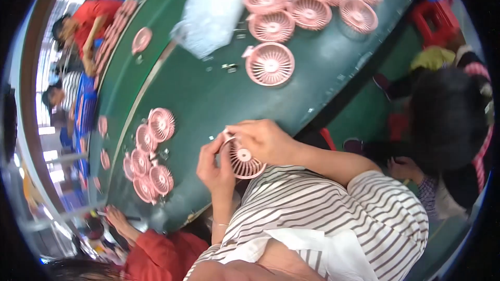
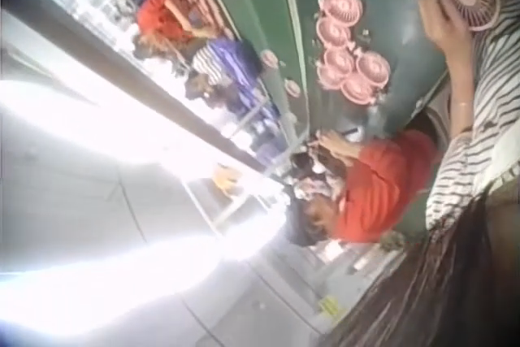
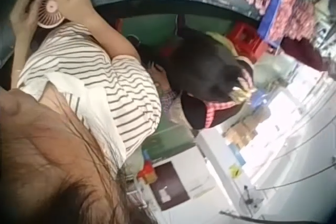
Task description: The person assembles portable fans by hand along a conveyor belt, fitting circuit boards and plastic components into the fan casings and placing the assembled pieces onto the table.
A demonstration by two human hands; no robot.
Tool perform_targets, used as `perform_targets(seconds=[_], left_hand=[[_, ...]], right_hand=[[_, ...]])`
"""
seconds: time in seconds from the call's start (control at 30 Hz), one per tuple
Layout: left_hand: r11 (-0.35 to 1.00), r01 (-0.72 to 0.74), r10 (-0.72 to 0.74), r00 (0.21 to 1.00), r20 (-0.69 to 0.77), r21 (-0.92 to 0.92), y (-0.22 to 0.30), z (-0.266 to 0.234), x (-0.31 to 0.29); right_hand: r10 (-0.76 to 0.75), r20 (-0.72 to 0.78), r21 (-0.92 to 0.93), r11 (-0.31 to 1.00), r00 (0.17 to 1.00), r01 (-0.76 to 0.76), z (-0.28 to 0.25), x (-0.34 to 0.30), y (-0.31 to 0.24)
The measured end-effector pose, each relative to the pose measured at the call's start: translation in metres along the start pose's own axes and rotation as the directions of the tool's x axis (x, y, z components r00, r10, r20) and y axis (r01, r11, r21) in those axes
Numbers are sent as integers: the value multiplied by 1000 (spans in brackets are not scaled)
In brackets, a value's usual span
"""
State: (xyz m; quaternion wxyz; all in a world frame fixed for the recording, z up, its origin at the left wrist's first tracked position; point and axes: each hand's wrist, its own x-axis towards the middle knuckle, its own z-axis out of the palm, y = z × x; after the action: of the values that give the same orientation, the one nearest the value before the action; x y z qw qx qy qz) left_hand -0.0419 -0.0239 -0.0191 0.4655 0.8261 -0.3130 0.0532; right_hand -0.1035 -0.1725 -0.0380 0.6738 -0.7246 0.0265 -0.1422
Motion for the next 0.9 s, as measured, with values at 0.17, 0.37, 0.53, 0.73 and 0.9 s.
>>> perform_targets(seconds=[0.17,0.37,0.53,0.73,0.9], left_hand=[[995,42,-53,992,-117,-92,-8,-17,-10],[990,51,-69,989,-133,-132,-17,-25,-12],[985,62,-84,988,-130,-163,-15,-26,-11],[996,-82,76,987,-144,-31,-15,-24,-14],[998,-62,65,980,-189,20,-16,-21,-16]], right_hand=[[161,98,197,964,982,-178,17,8,-11],[221,41,210,952,974,-225,31,12,-17],[255,15,224,942,967,-252,34,15,-19],[246,-27,82,967,969,-243,33,15,-26],[-367,-53,-518,805,929,289,54,4,-32]])
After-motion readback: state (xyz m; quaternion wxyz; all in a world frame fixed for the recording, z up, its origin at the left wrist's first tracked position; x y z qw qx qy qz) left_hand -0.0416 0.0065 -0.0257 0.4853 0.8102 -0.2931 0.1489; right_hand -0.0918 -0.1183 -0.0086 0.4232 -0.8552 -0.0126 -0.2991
